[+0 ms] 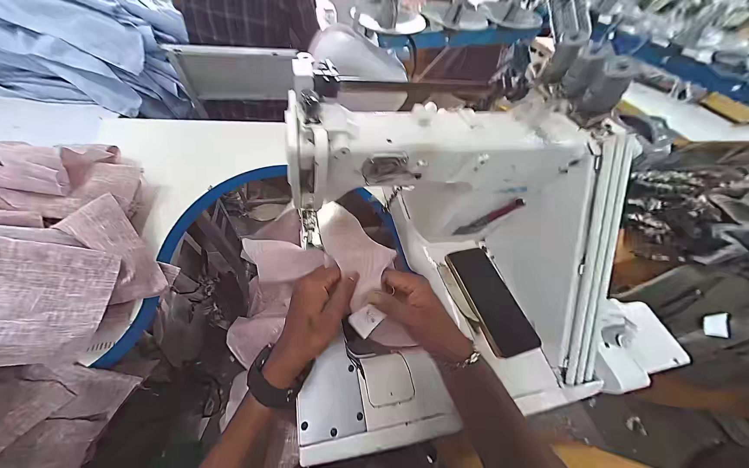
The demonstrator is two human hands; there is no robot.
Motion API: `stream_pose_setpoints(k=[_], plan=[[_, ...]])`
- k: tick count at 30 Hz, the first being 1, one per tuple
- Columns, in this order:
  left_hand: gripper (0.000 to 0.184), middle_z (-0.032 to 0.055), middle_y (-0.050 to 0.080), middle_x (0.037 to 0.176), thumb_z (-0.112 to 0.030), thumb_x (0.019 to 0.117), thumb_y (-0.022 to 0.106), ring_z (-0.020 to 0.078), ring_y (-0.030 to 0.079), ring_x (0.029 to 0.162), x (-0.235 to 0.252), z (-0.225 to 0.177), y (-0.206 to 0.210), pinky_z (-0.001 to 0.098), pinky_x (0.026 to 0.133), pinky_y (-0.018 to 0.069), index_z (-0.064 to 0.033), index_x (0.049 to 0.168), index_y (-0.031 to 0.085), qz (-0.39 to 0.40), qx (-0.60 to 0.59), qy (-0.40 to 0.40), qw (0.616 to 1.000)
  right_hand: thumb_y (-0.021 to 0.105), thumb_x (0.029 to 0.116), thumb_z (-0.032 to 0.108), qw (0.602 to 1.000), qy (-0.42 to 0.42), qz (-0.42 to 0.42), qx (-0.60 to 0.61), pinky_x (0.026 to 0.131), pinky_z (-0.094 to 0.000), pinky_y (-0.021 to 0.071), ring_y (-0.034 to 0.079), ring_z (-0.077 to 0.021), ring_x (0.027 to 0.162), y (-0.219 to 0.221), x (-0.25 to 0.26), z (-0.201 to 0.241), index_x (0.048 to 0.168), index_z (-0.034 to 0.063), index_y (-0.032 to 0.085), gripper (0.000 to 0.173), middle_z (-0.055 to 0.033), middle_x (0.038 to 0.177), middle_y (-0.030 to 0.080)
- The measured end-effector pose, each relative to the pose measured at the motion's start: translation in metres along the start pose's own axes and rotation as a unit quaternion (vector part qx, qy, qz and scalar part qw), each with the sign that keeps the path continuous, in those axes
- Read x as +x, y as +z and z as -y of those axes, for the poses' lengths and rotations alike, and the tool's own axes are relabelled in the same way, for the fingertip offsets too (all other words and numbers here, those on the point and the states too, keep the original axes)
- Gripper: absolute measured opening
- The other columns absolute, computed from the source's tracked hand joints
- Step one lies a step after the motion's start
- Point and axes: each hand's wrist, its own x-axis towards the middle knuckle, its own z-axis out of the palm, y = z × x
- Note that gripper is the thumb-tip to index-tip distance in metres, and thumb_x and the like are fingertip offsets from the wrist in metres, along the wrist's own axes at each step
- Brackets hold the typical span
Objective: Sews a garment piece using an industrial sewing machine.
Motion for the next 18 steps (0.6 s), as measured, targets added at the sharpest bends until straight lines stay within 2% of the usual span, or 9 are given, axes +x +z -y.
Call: stream_pose_setpoints(k=[3,5,7,8,10,12,14,15,18], plan=[[0.019,0.0027,0.075,0.092,-0.022,0.0961,0.067,0.0084,0.070,0.085,-0.019,0.018,-0.061,0.0311,0.079,0.0587,-0.0059,0.096,0.077,-0.076,0.090,-0.070,0.991,0.051,0.1014,0.004,0.997,0.032,-0.068,0.001,0.069,-0.0163,0.0549,0.062,0.0054,0.072,-0.005,0.035,0.025,0.089,0.0087,0.068,0.021,0.0119,0.077,0.066],[0.028,0.0220,0.072,0.112,-0.003,0.0907,0.068,0.0342,0.070,0.104,-0.038,0.052,-0.123,0.0573,0.092,0.0530,0.0032,0.118,0.071,-0.150,0.164,-0.175,0.959,0.047,0.1043,0.006,0.964,0.076,-0.197,-0.162,0.067,-0.0191,0.0537,0.060,0.0018,0.070,-0.044,0.049,0.024,0.092,0.0044,0.064,0.022,0.0071,0.076,0.063],[0.052,0.0312,0.064,0.128,0.008,0.0876,0.061,0.0485,0.061,0.119,-0.051,0.062,-0.152,0.0699,0.100,0.0425,0.0026,0.139,0.059,-0.158,0.211,-0.246,0.933,0.048,0.1046,0.008,0.898,0.060,-0.258,-0.351,0.075,-0.0411,0.0479,0.060,-0.0208,0.079,-0.050,0.059,0.021,0.104,-0.0105,0.064,0.024,-0.0160,0.086,0.064],[0.058,0.0324,0.062,0.130,0.009,0.0864,0.061,0.0509,0.061,0.120,-0.049,0.051,-0.148,0.0706,0.099,0.0434,0.0027,0.143,0.055,-0.139,0.226,-0.224,0.938,0.049,0.1050,0.009,0.879,0.036,-0.230,-0.417,0.079,-0.0501,0.0510,0.066,-0.0310,0.085,-0.028,0.063,0.022,0.115,-0.0127,0.063,0.028,-0.0244,0.094,0.067],[0.052,0.0248,0.066,0.127,0.002,0.0863,0.065,0.0432,0.068,0.108,-0.044,0.020,-0.109,0.0627,0.089,0.0540,0.0010,0.138,0.059,-0.052,0.247,-0.125,0.959,0.053,0.1006,0.009,0.859,-0.029,-0.080,-0.505,0.076,-0.0541,0.0579,0.072,-0.0374,0.086,0.043,0.055,0.012,0.127,-0.0111,0.062,0.034,-0.0266,0.099,0.071],[0.051,0.0198,0.066,0.126,-0.001,0.0815,0.072,0.0352,0.073,0.087,-0.049,0.003,-0.074,0.0524,0.068,0.0588,-0.0002,0.131,0.061,0.012,0.265,-0.049,0.963,0.062,0.0883,0.008,0.832,-0.155,0.018,-0.533,0.050,-0.0493,0.0545,0.070,-0.0345,0.060,0.089,0.059,-0.017,0.110,-0.0030,0.076,0.028,-0.0192,0.077,0.070],[0.057,0.0179,0.068,0.124,0.002,0.0790,0.072,0.0353,0.073,0.086,-0.077,0.007,-0.080,0.0548,0.067,0.0591,-0.0025,0.135,0.060,0.029,0.237,-0.067,0.969,0.065,0.0890,0.004,0.835,-0.144,0.065,-0.527,0.057,-0.0553,0.0572,0.073,-0.0373,0.069,0.068,0.072,-0.025,0.098,0.0030,0.078,0.016,-0.0179,0.082,0.073],[0.051,0.0194,0.071,0.112,0.005,0.0804,0.071,0.0380,0.072,0.085,-0.091,0.009,-0.096,0.0590,0.072,0.0570,-0.0022,0.131,0.063,0.058,0.207,-0.094,0.972,0.064,0.0910,0.003,0.847,-0.116,0.074,-0.514,0.065,-0.0585,0.0578,0.074,-0.0390,0.077,0.051,0.078,-0.025,0.097,0.0025,0.078,0.015,-0.0185,0.087,0.075],[0.010,0.0178,0.069,0.076,-0.002,0.0887,0.070,0.0349,0.070,0.070,-0.115,-0.023,-0.089,0.0553,0.065,0.0555,0.0024,0.098,0.072,0.203,0.108,-0.053,0.972,0.058,0.0874,0.003,0.860,-0.126,0.072,-0.489,0.058,-0.0536,0.0560,0.072,-0.0362,0.070,0.043,0.061,-0.040,0.092,0.0031,0.077,0.020,-0.0164,0.080,0.072]])
